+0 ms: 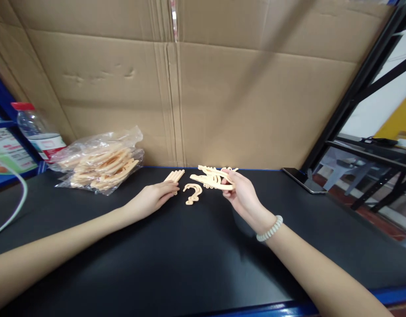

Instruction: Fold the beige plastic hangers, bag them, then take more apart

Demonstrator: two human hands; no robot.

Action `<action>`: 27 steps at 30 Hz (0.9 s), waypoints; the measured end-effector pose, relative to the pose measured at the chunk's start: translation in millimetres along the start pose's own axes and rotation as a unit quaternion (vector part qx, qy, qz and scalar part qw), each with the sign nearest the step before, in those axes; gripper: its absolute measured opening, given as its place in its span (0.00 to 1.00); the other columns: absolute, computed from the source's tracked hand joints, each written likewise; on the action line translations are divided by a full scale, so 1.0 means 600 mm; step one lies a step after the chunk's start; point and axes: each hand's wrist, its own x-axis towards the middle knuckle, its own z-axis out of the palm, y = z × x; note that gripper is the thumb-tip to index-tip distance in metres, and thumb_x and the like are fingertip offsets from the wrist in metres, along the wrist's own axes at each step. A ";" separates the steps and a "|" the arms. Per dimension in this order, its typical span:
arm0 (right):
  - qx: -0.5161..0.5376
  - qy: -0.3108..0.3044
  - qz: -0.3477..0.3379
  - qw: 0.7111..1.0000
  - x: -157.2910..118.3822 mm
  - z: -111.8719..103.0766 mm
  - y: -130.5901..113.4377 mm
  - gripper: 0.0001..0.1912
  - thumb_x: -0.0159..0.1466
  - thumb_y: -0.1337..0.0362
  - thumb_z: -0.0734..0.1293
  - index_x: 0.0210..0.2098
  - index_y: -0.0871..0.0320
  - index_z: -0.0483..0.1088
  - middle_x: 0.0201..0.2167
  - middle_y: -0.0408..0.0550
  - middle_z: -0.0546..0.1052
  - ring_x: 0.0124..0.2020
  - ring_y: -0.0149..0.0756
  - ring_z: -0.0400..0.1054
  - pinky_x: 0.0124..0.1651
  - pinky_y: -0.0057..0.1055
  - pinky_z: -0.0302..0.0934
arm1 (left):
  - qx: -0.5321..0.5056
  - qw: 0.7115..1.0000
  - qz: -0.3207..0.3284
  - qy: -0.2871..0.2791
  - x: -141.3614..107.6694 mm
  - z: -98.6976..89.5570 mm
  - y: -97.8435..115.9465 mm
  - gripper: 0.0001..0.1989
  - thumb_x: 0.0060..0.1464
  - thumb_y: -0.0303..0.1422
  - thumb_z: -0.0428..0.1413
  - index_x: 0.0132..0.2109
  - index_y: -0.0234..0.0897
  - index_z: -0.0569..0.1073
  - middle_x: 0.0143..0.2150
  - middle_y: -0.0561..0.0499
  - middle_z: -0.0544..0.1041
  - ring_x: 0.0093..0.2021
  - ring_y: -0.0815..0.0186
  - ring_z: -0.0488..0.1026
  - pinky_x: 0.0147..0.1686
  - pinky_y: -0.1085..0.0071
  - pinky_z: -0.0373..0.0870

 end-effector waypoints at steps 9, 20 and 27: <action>0.002 0.041 -0.030 0.999 0.010 -0.008 -0.007 0.06 0.57 0.68 0.69 0.35 0.62 0.73 0.21 0.41 0.68 0.19 0.24 0.58 0.16 0.19 0.51 | -0.003 0.997 0.023 0.072 0.019 -0.002 -0.019 0.14 0.63 0.31 0.48 0.52 0.36 0.73 0.57 0.40 0.74 0.61 0.53 0.67 0.59 0.48 0.62; 0.016 0.042 -0.032 0.998 0.009 -0.009 -0.016 0.06 0.56 0.69 0.70 0.35 0.63 0.73 0.21 0.41 0.68 0.19 0.23 0.59 0.17 0.19 0.50 | 0.006 0.989 0.142 0.034 0.008 0.009 0.085 0.13 0.65 0.27 0.46 0.50 0.38 0.74 0.56 0.44 0.76 0.57 0.57 0.72 0.54 0.59 0.72; 0.017 0.047 -0.044 0.998 0.017 -0.017 -0.035 0.06 0.55 0.69 0.70 0.33 0.61 0.71 0.20 0.40 0.67 0.17 0.23 0.57 0.16 0.21 0.50 | 0.014 0.993 0.119 0.023 0.047 0.030 0.039 0.11 0.63 0.26 0.47 0.44 0.37 0.75 0.45 0.45 0.80 0.44 0.61 0.79 0.46 0.66 0.75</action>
